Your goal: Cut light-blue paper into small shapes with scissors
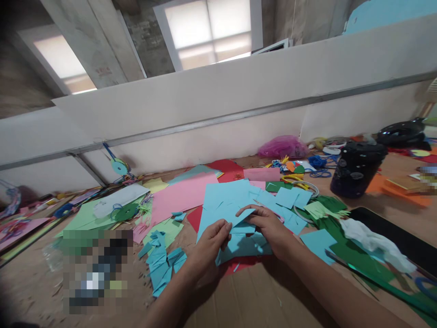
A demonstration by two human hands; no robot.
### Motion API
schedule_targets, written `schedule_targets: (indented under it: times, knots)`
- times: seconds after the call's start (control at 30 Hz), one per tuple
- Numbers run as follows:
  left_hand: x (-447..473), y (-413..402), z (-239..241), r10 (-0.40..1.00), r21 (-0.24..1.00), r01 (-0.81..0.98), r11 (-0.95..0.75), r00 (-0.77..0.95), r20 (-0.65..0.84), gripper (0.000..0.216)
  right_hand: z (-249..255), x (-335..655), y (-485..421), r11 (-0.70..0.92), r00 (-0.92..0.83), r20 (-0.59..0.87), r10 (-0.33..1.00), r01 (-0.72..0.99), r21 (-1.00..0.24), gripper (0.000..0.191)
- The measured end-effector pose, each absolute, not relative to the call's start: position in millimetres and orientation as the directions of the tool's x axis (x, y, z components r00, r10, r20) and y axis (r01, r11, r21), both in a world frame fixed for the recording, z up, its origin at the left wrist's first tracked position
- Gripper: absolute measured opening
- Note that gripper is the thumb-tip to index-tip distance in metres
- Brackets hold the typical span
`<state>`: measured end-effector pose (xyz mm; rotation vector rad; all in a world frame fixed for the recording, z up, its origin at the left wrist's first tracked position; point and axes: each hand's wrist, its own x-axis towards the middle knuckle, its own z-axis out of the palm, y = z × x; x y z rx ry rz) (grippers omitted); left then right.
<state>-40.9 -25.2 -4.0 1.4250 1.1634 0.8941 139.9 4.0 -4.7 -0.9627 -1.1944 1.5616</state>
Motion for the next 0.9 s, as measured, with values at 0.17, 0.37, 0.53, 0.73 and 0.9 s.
schedule_targets:
  times: [0.17,0.37,0.53,0.73,0.9]
  knots:
    - [-40,-23,-6,0.994,0.961,0.276,-0.025,0.107,-0.005,0.035,-1,141,6,-0.057,-0.322,0.003,0.947,-0.178,-0.982,0.031]
    - [-38,-29,5,0.993,0.896,0.437,-0.081,0.109,0.037,0.033,-2,139,5,-0.04,-0.262,-0.023,0.965,-0.06,-0.997,0.041]
    - [-36,-33,9,0.982,0.914,0.4,-0.071,0.19,-0.007,0.036,-3,140,5,-0.031,-0.189,-0.016,0.982,-0.078,-0.996,0.034]
    - [-33,-29,3,0.966,0.978,0.206,0.03,0.247,-0.082,0.035,0,140,4,0.037,-0.185,0.039,0.982,-0.016,-0.999,0.031]
    - [-33,-25,-8,0.976,0.995,0.082,0.063,0.202,-0.078,0.037,-3,138,5,0.046,-0.182,0.049,0.982,-0.02,-0.999,0.037]
